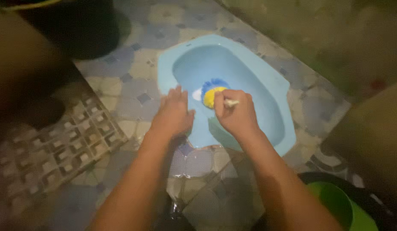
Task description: The person scrubs the inside of a light blue squat toilet using a yellow and blue toilet brush. They repeatedly scrub the bowl's interior surfaces and the drain area while standing.
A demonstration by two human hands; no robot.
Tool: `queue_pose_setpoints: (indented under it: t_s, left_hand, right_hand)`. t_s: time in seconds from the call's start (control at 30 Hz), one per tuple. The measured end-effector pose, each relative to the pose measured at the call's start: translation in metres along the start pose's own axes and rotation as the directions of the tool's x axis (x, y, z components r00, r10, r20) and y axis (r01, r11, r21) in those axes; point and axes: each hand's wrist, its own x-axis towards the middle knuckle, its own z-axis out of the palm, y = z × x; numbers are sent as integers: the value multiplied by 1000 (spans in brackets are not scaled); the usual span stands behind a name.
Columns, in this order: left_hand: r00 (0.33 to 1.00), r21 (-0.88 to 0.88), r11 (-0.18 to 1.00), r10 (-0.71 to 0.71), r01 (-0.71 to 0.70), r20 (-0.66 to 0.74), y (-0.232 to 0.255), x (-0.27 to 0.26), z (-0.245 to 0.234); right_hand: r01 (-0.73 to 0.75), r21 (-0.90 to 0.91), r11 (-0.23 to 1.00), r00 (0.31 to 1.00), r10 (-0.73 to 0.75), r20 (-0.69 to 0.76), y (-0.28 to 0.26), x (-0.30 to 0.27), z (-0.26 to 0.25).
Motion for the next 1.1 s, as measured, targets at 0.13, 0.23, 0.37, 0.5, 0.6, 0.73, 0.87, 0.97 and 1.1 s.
queue_pose_setpoints:
  t_s: [0.13,0.23,0.37,0.5,0.6,0.73,0.87,0.97,1.1]
  left_hand:
    - [988,-16,992,-124,123,-89,1,21,13]
    - [982,3,983,-182,182,-43,2,21,18]
    - [981,-9,981,-192,192,-39,0,22,20]
    - [983,-40,988,-155,152,-98,1,18,23]
    - [986,-33,989,-147,145,-76,10,15,17]
    - [986,-56,993,-113,107,-122,21,17,17]
    - [986,-28,997,-81,77,-143,24,19,18]
    - [988,-65,991,-125,120,-88,20,23,18]
    - [984,-13,994,-112,112,-135,15,21,28]
  right_hand:
    - [-116,66,991,993,113,42,25,18,19]
    - [-150,133,980,988,143,63,45,31,37]
    - [-191,153,969,980,180,85,62,31,63]
    - [-142,175,974,990,136,45,62,31,81]
    - [-173,138,975,985,169,46,53,34,77]
    - [-147,13,989,989,147,-1,32,25,49]
    - [-233,172,957,969,244,-47,13,-6,-9]
    - [-280,241,929,945,312,-102,11,-19,-34]
    - [-297,246,923,930,338,-144,34,-19,-17]
